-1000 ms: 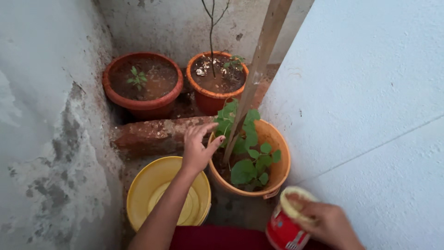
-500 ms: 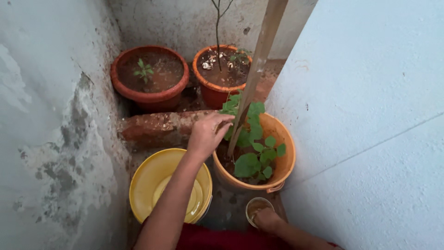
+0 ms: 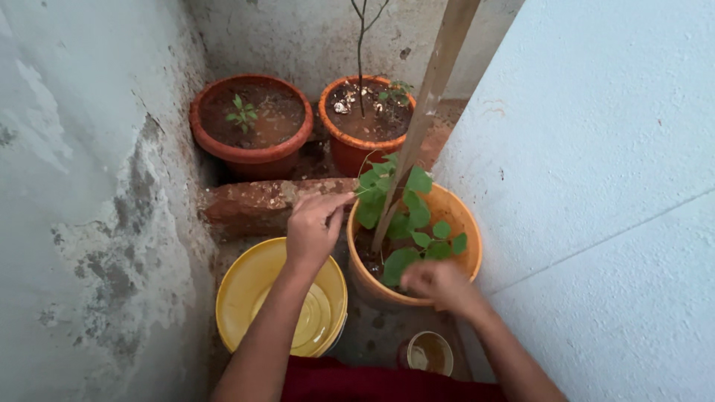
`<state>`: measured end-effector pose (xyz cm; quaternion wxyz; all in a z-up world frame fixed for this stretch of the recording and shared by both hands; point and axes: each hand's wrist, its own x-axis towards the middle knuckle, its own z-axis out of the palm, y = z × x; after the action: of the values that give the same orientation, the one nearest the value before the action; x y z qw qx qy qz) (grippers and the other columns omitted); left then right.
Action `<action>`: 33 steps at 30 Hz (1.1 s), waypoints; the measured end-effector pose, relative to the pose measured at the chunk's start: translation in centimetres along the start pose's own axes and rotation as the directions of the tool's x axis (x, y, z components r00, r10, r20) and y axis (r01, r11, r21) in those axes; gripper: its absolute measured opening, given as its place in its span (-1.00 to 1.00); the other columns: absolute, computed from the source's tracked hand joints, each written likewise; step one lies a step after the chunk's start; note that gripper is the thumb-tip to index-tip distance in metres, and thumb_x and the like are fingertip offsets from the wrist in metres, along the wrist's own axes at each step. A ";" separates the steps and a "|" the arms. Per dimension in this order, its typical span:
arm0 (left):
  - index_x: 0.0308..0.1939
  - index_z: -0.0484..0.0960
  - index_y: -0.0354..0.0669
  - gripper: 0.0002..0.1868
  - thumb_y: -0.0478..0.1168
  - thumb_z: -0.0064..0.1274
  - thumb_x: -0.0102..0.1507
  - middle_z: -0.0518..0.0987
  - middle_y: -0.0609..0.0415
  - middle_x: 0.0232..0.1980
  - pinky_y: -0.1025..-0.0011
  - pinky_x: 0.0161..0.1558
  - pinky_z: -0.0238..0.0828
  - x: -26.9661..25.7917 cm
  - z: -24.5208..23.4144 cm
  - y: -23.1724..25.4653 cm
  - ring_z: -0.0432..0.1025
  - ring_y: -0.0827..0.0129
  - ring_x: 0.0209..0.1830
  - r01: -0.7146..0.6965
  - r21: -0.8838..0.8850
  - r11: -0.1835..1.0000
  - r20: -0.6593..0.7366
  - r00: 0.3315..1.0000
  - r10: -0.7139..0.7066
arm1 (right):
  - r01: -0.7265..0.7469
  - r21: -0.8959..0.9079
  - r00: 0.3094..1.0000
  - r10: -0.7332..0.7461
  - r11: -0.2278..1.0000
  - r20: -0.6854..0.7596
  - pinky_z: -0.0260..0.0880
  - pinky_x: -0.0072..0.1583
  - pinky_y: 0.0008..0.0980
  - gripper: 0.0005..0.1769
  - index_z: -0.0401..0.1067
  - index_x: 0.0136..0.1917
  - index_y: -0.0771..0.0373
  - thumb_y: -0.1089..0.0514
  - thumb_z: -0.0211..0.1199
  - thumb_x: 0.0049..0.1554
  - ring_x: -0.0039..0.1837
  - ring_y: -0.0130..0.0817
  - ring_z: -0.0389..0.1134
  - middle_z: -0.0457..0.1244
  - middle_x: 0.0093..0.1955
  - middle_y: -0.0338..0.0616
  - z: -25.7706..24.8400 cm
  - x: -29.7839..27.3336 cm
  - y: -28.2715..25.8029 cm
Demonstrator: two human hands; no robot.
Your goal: The person prepares a mixture in a bucket, ties a plant to a wooden stake using a piece of string, and clears soil around a small plant in a pot by hand.
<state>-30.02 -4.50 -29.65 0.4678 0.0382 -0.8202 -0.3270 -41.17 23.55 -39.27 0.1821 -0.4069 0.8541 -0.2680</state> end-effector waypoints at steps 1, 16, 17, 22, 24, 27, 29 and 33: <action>-0.05 0.74 -0.11 -0.77 -0.38 0.14 0.23 0.70 0.00 -0.14 0.17 0.12 0.46 0.0 0.0 -0.1 0.57 0.08 -0.10 -0.067 0.033 0.997 0.009 0.998 0.067 | 0.055 0.042 0.963 -0.042 0.998 -0.265 0.51 -0.03 -0.31 -0.69 0.62 0.01 0.13 -0.10 0.33 0.14 -0.07 -0.40 0.49 0.45 0.02 -0.19 -2.0 1.2 -1.8; 0.02 0.74 -0.09 -0.70 -0.37 0.16 0.21 0.71 0.00 -0.14 0.26 0.03 0.47 1.1 -1.9 1.7 0.58 0.16 -0.12 -0.065 -0.060 0.996 0.032 0.997 0.067 | 0.113 -0.137 0.760 -0.174 0.984 -0.626 0.45 -0.13 -0.20 -0.51 0.50 0.32 0.05 0.07 0.38 0.12 -0.17 -0.08 0.46 0.43 -0.18 -0.08 -1.5 7.8 -13.7; -0.01 0.76 -0.09 -0.71 -0.36 0.17 0.20 0.71 0.03 -0.20 0.25 0.00 0.46 1.1 -1.9 2.2 0.57 0.17 -0.19 -0.102 -0.077 0.992 0.116 0.987 0.111 | 0.141 -0.128 0.708 -0.190 0.982 -0.680 0.47 -0.11 -0.24 -0.65 0.53 0.21 0.05 0.08 0.38 0.14 -0.15 -0.12 0.47 0.43 -0.12 -0.09 -1.2 7.5 -13.3; 0.07 0.69 -0.15 -0.68 -0.31 0.16 0.22 0.68 -0.06 -0.04 0.24 0.10 0.47 0.6 -1.0 3.3 0.57 0.11 -0.03 -0.087 -0.300 0.950 0.157 0.978 0.139 | 0.168 -0.181 0.510 -0.243 0.969 -0.825 0.51 -0.02 -0.33 -0.82 0.55 0.05 0.14 0.14 0.39 0.16 -0.05 -0.20 0.49 0.43 -0.01 -0.09 -0.9 6.3 -8.6; 0.12 0.66 -0.18 -0.64 -0.30 0.16 0.23 0.66 -0.09 0.01 0.22 0.11 0.46 0.6 -0.1 2.8 0.55 0.08 0.01 -0.043 -0.339 0.940 0.162 0.981 0.104 | 0.200 0.093 0.575 -0.040 0.975 -0.817 0.49 -0.08 -0.45 -0.75 0.56 0.13 0.19 0.20 0.25 0.18 -0.14 -0.42 0.47 0.43 -0.02 -0.18 -1.3 6.2 -6.3; 0.17 0.61 -0.17 -0.68 -0.28 0.08 0.33 0.64 -0.09 0.09 0.22 0.17 0.44 0.9 2.2 1.6 0.54 0.08 0.11 0.117 -0.363 0.925 0.143 0.987 -0.069 | 0.359 0.547 0.698 0.172 0.756 -0.695 0.34 -0.11 -0.54 -0.74 0.52 0.19 0.24 0.12 0.27 0.27 -0.09 -0.55 0.43 0.39 -0.10 -0.26 -1.9 8.2 -4.1; 0.14 0.60 -0.21 -0.64 -0.30 0.11 0.24 0.63 -0.12 0.06 0.20 0.17 0.39 0.9 3.5 0.8 0.50 0.03 0.12 0.089 -0.199 0.976 0.147 0.987 -0.060 | 0.290 0.613 0.749 0.224 0.735 -0.623 0.31 -0.14 -0.54 -0.73 0.50 0.19 0.26 0.12 0.26 0.26 -0.11 -0.55 0.41 0.38 -0.08 -0.29 -2.6 9.4 -3.1; 0.13 0.61 -0.22 -0.64 -0.35 0.07 0.24 0.62 -0.14 0.05 0.22 0.15 0.39 0.6 5.7 -0.6 0.49 0.03 0.13 0.122 -0.214 0.969 0.179 0.980 -0.084 | 0.262 0.651 0.790 0.228 0.712 -0.568 0.26 -0.13 -0.53 -0.70 0.48 0.21 0.29 0.18 0.27 0.22 -0.13 -0.51 0.40 0.37 -0.09 -0.27 -3.1 12.4 -1.5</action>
<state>-34.99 -2.32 -31.52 0.3804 0.0002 -0.8115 -0.4436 -49.42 13.92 -37.08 0.0332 -0.2053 0.6938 -0.6895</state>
